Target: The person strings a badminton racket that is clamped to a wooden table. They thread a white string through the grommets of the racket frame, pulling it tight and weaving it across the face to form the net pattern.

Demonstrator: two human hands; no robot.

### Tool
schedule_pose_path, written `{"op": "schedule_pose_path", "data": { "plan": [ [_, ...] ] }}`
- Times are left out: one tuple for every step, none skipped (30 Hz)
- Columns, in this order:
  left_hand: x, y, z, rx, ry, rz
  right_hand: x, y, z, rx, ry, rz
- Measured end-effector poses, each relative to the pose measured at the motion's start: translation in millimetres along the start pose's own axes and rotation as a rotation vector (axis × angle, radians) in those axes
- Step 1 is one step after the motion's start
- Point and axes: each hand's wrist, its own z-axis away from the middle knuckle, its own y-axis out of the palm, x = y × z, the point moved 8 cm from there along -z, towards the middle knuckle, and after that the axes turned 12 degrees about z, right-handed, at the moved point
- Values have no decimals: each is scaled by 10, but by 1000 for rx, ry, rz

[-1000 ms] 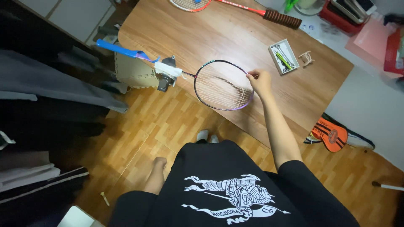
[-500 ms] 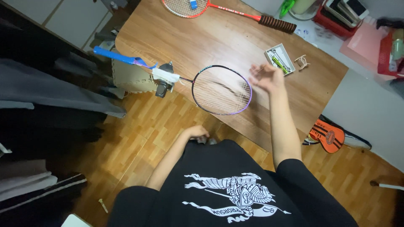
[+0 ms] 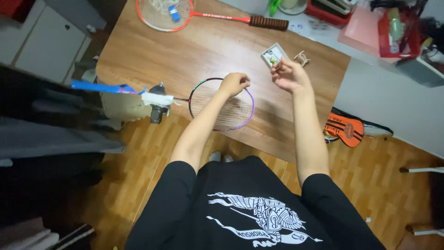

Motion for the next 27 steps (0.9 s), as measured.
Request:
{"op": "schedule_pose_path", "data": {
  "plan": [
    [200,157,-40,191,-211,36,-34,-36,-47,22,-4,-42],
    [129,143,-88,199,-203,36,-70,-89,-77,19,-13,-48],
    [163,107,-96,187,-325,-23,-109,-176,-107,-28,-33,-31],
    [197,60,-90,174,-446,-84,-151,-260,-139,-76,-52,-14],
    [187,73,-109,177,-445,-82,-187,-295,-163,-79,-53,-16],
    [211,88,-105,189,-488,-93,-162,-428,-165,-216,-124,138],
    [237,102,-80,201,-533,-104,-143,-549,-147,-353,-191,293],
    [297,163,-98,204,-535,-103,-257,-554,-139,-355,-189,292],
    [351,148,-150,137,-525,-141,-170,-524,-79,-430,-393,505],
    [399,129,-199,71,-514,-178,-107,-443,10,-501,-597,718],
    [472,132,-367,70,-508,-182,-133,-222,83,-500,-603,715],
    [492,41,-554,-90,-439,-47,-203,128,102,-340,-592,852],
    [510,-5,-655,-244,-375,93,-338,434,185,-181,-566,986],
    [276,-93,-794,-240,-378,95,-389,515,111,-185,-562,985],
    [10,-178,-933,-217,-312,141,-462,667,44,-175,-610,1162],
    [-261,-268,-1069,-194,-245,186,-549,822,-23,-162,-655,1339],
    [-334,-275,-1155,-194,-243,183,-571,845,-125,-161,-658,1337],
    [-459,-267,-1255,-161,-182,173,-575,798,-231,-234,-614,1262],
    [-574,-249,-1317,-127,-125,163,-619,741,-325,-304,-565,1186],
    [-627,-280,-1310,-126,-127,160,-594,645,-440,-302,-564,1183],
    [-686,-282,-1337,-94,-125,286,-516,541,-555,-343,-572,1225],
    [-750,-286,-1364,-62,-124,412,-437,442,-671,-385,-579,1266],
    [-843,-377,-1275,-65,-121,410,-301,438,-652,-383,-583,1268],
    [-891,-350,-1176,46,-210,604,-142,474,-613,-294,-670,1087],
    [-961,-313,-1056,161,-301,796,11,496,-565,-204,-747,903],
    [-745,-257,-958,160,-299,794,161,530,-490,-202,-749,903],
    [-553,-338,-877,35,-189,570,301,531,-413,-233,-741,865]
  ]
}}
